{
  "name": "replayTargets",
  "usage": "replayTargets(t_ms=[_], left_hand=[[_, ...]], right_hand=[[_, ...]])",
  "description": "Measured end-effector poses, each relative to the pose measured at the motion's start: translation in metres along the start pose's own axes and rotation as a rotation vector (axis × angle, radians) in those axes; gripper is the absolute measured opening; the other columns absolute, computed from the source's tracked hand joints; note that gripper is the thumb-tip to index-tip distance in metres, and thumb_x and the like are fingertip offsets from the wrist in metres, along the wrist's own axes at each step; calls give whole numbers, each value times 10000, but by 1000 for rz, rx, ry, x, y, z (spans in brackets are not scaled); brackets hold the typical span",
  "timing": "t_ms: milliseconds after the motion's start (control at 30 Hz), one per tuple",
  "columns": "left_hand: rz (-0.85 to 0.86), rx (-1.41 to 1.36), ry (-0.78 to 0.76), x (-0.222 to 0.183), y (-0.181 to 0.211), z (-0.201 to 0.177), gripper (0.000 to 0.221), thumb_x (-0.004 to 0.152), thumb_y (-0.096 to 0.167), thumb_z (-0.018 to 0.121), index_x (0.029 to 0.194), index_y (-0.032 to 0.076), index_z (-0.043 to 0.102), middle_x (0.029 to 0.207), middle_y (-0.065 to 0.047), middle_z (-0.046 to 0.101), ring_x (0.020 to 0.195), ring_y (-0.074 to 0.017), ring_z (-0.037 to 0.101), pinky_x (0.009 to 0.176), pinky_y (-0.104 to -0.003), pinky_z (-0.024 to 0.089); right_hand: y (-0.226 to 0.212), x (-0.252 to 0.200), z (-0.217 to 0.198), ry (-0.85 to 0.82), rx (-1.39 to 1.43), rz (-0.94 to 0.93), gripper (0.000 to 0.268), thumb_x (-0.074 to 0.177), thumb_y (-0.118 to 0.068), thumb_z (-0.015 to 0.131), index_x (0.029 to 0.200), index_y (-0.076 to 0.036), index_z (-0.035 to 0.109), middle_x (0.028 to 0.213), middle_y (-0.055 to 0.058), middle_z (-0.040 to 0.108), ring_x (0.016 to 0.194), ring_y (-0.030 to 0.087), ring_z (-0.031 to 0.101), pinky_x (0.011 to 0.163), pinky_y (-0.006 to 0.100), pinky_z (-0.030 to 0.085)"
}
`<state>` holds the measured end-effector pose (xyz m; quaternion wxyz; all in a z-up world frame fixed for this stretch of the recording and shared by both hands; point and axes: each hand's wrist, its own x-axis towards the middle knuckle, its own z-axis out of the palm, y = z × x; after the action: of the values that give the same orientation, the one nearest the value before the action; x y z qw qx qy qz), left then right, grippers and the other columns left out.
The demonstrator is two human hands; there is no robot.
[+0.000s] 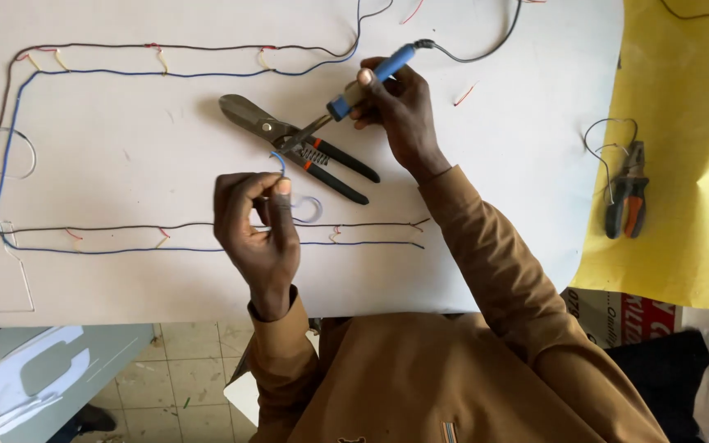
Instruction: Soldering and preparing electrical wires on a template board using a soldering iron and wire strippers.
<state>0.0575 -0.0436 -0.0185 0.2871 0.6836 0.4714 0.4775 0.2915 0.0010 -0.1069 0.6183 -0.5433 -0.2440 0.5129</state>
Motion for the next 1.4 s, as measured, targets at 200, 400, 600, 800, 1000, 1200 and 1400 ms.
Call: replayTargets(t_ms=[200,400,600,800,1000,1200,1400], left_hand=[[-82,-7,-31,-15,-12,6,51,1125,10,721,1085,31,745,1028,-79,664,857,-166,554,647,-284,405],[-93,-21,-146,-14,-15,10,52,1138,60,710,1096,47,737,1022,-57,628,778,-141,511,631,-299,386],[-41,-137,-206,-25,-21,37,49,1104,74,757,1099,59,803,905,-58,734,785,-209,707,621,-274,514],[-90,-295,-376,-22,-3,58,128,1166,112,674,1080,62,755,883,-87,724,786,-244,715,646,-315,548],[-175,-418,-628,-31,1,72,165,1169,129,651,1068,50,754,828,-83,671,754,-199,670,656,-345,567],[-193,-489,-742,-35,6,82,131,1147,133,677,1084,67,770,744,-50,595,702,-122,556,644,-309,567],[149,-362,-665,-20,23,95,59,1068,94,787,1116,60,787,662,-44,578,583,-166,551,560,-284,512]], right_hand=[[2,15,11,-26,22,154,427,947,-387,827,1107,-19,681,1017,209,833,818,260,843,798,354,765],[-3,-2,24,-128,-29,151,519,973,-375,804,1309,17,752,1141,157,857,1064,226,843,963,359,733],[10,-55,-19,0,-213,-113,382,1106,-125,794,1375,127,693,1063,276,806,945,307,842,843,412,750],[-23,-121,-49,-137,-816,-870,318,1001,84,805,1266,-79,868,1313,206,778,1170,449,766,865,470,715],[-30,-128,-66,-55,-889,-1050,144,989,71,802,1053,-51,846,1153,193,800,1001,447,767,786,489,673],[-27,-142,-83,24,-909,-1060,111,945,15,806,974,-91,819,928,104,774,808,340,740,685,408,634],[-44,-158,-86,105,-834,-991,161,949,116,773,1017,-27,799,906,145,764,753,360,724,635,414,625]])
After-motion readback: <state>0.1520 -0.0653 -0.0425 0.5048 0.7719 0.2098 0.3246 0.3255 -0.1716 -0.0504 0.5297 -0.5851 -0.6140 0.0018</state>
